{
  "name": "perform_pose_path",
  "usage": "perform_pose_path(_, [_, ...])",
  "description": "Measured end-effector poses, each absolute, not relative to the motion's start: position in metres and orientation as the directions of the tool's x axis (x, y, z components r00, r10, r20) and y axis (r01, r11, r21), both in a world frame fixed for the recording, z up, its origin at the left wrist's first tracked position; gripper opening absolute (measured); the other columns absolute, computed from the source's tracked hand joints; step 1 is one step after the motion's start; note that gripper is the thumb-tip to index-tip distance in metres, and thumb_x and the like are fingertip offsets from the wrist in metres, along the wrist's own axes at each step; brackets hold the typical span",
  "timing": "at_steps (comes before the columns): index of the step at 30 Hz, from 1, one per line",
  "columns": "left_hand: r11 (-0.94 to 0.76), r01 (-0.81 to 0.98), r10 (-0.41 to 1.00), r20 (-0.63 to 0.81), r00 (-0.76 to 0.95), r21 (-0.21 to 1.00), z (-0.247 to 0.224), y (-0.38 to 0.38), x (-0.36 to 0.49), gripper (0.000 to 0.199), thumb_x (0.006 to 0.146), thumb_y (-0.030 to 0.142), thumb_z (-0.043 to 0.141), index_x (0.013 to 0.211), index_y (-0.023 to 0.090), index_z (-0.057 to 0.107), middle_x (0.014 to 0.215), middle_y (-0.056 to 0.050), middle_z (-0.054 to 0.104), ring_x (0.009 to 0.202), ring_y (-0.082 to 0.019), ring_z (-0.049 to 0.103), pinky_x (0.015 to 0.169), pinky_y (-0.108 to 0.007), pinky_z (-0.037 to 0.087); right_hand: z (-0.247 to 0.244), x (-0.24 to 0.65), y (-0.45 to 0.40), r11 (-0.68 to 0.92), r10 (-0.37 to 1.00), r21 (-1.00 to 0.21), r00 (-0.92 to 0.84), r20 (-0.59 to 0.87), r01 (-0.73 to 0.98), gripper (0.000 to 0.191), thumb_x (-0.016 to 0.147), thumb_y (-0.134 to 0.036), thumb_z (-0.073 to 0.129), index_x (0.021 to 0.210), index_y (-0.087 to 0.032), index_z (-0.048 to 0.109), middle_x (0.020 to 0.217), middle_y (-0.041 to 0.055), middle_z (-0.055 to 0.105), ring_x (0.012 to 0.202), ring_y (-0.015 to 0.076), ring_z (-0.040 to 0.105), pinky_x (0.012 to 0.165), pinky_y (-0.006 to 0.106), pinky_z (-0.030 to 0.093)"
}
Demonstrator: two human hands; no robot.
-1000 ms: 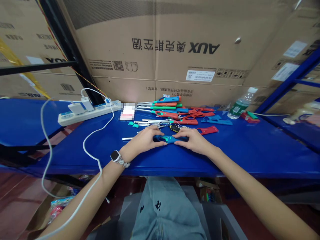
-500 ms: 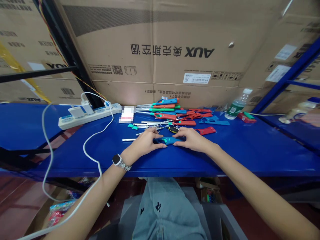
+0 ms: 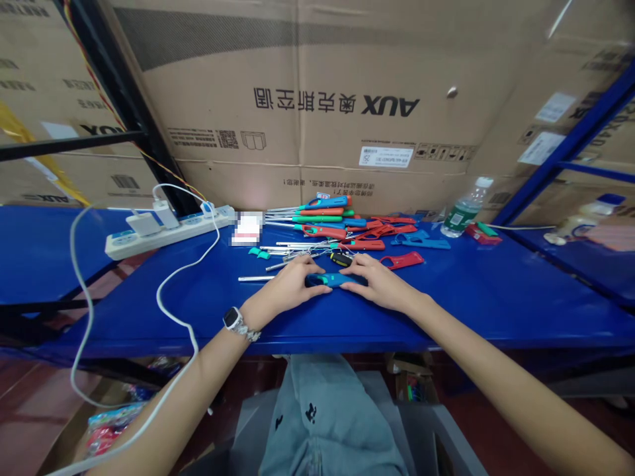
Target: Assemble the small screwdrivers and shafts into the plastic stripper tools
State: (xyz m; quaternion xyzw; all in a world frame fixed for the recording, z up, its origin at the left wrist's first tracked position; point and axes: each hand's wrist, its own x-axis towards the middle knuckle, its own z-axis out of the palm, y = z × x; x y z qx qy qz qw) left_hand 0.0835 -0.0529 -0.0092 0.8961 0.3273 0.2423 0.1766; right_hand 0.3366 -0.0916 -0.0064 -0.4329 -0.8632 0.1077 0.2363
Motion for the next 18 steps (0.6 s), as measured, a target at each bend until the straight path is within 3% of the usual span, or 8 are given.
perform_pose_path(6, [-0.714, 0.542, 0.680, 0.256, 0.687, 0.444, -0.005, -0.047, 0.085, 0.041, 0.084, 0.047, 0.080, 0.113, 0.019, 0.077, 0.104, -0.010, 0.067, 0.095, -0.027, 0.065, 0.091, -0.045, 0.054, 0.001, 0.336, -0.085, 0.527, 0.847, -0.452, -0.487, 0.212, 0.720, 0.022, 0.089, -0.031, 0.078, 0.105, -0.018, 0.074, 0.100, 0.0077, 0.065, 0.099, 0.0237, 0.061, 0.086, 0.038, 0.050])
perform_pose_path(10, [-0.737, 0.491, 0.653, 0.302, 0.695, 0.464, -0.009, -0.045, 0.085, 0.043, 0.084, 0.050, 0.079, 0.116, 0.022, 0.077, 0.101, -0.009, 0.066, 0.095, -0.026, 0.064, 0.089, -0.043, 0.054, 0.011, 0.336, -0.081, 0.499, 0.853, -0.485, -0.506, 0.127, 0.719, 0.021, 0.086, -0.030, 0.079, 0.098, -0.018, 0.068, 0.093, 0.0050, 0.066, 0.091, 0.0215, 0.062, 0.081, 0.034, 0.049])
perform_pose_path(15, [-0.746, 0.462, 0.636, 0.304, 0.710, 0.480, -0.016, -0.044, 0.082, 0.048, 0.086, 0.055, 0.076, 0.121, 0.023, 0.076, 0.102, -0.008, 0.063, 0.096, -0.026, 0.062, 0.090, -0.043, 0.053, 0.017, 0.327, -0.088, 0.512, 0.847, -0.362, -0.529, 0.062, 0.778, 0.026, 0.091, -0.041, 0.072, 0.099, -0.019, 0.061, 0.099, 0.0083, 0.070, 0.088, 0.0239, 0.065, 0.074, 0.034, 0.048])
perform_pose_path(18, [-0.760, 0.470, 0.622, 0.292, 0.726, 0.449, -0.017, -0.044, 0.080, 0.049, 0.087, 0.057, 0.073, 0.125, 0.025, 0.074, 0.103, -0.008, 0.062, 0.099, -0.026, 0.060, 0.091, -0.043, 0.052, 0.016, 0.314, -0.096, 0.487, 0.872, -0.236, -0.481, 0.088, 0.841, 0.033, 0.103, -0.050, 0.049, 0.104, -0.019, 0.062, 0.100, 0.0122, 0.074, 0.089, 0.0279, 0.069, 0.074, 0.038, 0.048])
